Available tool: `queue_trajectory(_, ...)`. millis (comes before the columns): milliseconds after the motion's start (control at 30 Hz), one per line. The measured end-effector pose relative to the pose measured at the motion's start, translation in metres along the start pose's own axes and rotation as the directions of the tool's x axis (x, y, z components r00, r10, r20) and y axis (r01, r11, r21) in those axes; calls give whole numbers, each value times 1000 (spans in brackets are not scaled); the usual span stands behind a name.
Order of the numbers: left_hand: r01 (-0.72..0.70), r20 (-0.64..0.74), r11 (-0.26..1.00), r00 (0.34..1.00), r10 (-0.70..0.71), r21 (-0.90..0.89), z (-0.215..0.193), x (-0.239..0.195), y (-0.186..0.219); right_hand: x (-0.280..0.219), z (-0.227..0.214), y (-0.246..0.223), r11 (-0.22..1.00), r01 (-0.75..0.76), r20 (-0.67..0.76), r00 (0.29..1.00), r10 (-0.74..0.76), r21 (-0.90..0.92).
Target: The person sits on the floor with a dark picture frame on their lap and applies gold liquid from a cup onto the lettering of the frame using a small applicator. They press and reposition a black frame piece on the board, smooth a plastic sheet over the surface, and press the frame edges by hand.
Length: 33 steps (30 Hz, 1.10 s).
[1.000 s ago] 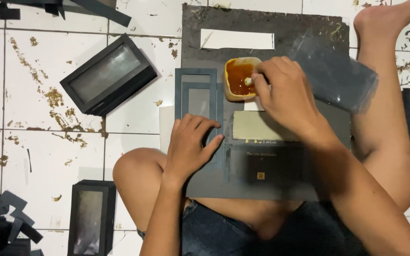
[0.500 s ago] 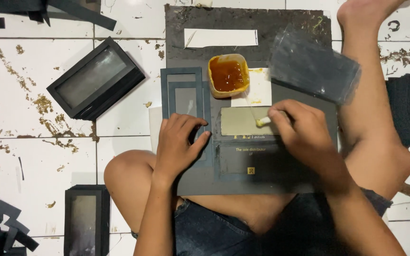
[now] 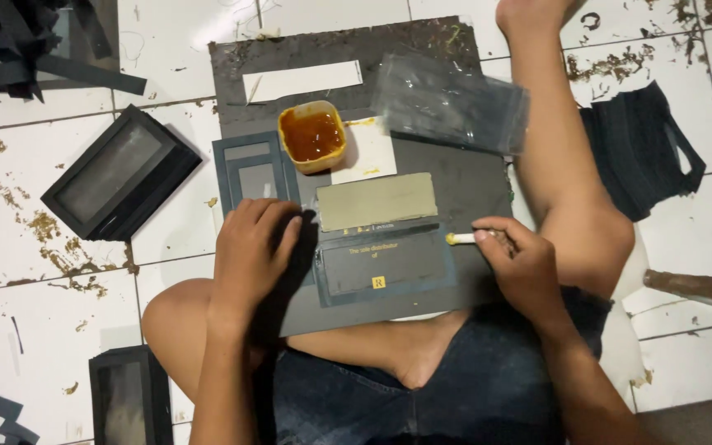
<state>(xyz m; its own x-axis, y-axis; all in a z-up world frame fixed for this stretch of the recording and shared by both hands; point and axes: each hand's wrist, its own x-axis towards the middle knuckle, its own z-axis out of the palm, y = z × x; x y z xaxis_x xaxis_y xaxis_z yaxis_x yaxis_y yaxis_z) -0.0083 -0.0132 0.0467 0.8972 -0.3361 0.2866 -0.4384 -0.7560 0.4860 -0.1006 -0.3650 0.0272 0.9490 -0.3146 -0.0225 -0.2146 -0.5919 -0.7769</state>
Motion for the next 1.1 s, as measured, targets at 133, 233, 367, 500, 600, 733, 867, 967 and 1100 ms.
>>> queue_trajectory(133,-31,-22,999,999,30,-37,17,-6,-2,4,6,-15,984,175,-42,983,-176,-35)
queue_trajectory(233,6,-57,1000,998,-8,-26,24,-24,-4,6,15,-11,957,287,-52,956,-290,-50)
queue_trajectory(367,58,-124,996,990,-66,-67,27,-46,-5,13,21,-14,907,420,-3,907,-420,-36)
queue_trajectory(500,28,-210,997,977,-43,-75,25,-61,-1,21,22,-12,802,586,50,810,-585,-115)
queue_trajectory(600,34,-258,997,965,-50,-64,28,-70,2,19,14,-15,768,622,65,782,-620,-152)
queue_trajectory(733,38,-260,997,964,-55,-70,34,-75,-1,15,13,-8,773,609,76,791,-606,-176)
queue_trajectory(867,18,-268,999,963,-30,-46,33,-73,2,9,8,-15,750,625,140,780,-609,-216)
queue_trajectory(967,-1,-276,1000,961,-6,-26,34,-73,1,5,7,-11,750,625,167,781,-602,-216)
queue_trajectory(1100,-27,-293,1000,956,25,-3,30,-71,4,-2,4,-11,761,610,181,792,-583,-222)
